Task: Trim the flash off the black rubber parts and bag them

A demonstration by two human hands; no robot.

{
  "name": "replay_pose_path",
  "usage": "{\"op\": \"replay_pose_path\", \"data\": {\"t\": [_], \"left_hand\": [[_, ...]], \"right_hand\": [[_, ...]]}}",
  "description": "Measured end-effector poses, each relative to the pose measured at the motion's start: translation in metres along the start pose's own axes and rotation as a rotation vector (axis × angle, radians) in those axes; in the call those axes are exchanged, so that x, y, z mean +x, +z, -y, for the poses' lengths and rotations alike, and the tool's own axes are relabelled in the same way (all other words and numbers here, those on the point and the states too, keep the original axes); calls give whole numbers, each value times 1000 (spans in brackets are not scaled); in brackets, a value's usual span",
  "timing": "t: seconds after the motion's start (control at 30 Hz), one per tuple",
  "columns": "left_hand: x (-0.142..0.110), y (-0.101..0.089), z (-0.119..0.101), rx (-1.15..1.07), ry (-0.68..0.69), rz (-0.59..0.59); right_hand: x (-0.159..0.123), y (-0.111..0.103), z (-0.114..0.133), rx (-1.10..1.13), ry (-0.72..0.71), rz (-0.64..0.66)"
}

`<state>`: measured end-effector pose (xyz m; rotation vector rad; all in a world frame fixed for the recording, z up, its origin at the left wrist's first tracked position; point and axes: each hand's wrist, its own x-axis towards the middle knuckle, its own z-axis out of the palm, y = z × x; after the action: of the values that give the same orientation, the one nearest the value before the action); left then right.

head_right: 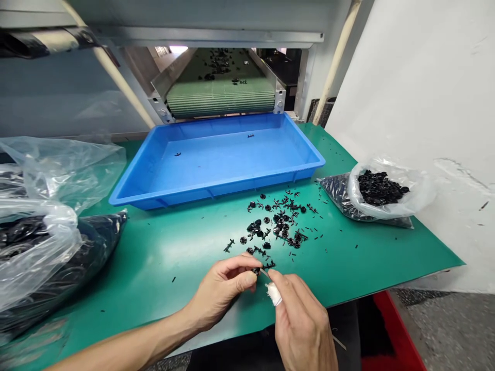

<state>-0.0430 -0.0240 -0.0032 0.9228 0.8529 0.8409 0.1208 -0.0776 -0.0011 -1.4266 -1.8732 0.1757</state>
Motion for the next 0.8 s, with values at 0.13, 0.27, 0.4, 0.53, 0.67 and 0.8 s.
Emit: {"op": "replay_pose_path", "data": {"t": [0.13, 0.27, 0.4, 0.53, 0.67, 0.8], "left_hand": [[-1, 1, -1, -20, -18, 29], [0, 1, 2, -55, 15, -28], [0, 0, 5, 11, 17, -93], [-3, 0, 3, 63, 60, -131], [-6, 1, 1, 103, 120, -113], [-7, 2, 0, 142, 133, -98]], "right_hand": [[0, -1, -1, 18, 31, -9], [-1, -4, -2, 10, 16, -9], [0, -5, 2, 11, -9, -18], [2, -2, 9, 50, -25, -57], [2, 2, 13, 90, -41, -57], [0, 3, 14, 102, -40, -69]]}}
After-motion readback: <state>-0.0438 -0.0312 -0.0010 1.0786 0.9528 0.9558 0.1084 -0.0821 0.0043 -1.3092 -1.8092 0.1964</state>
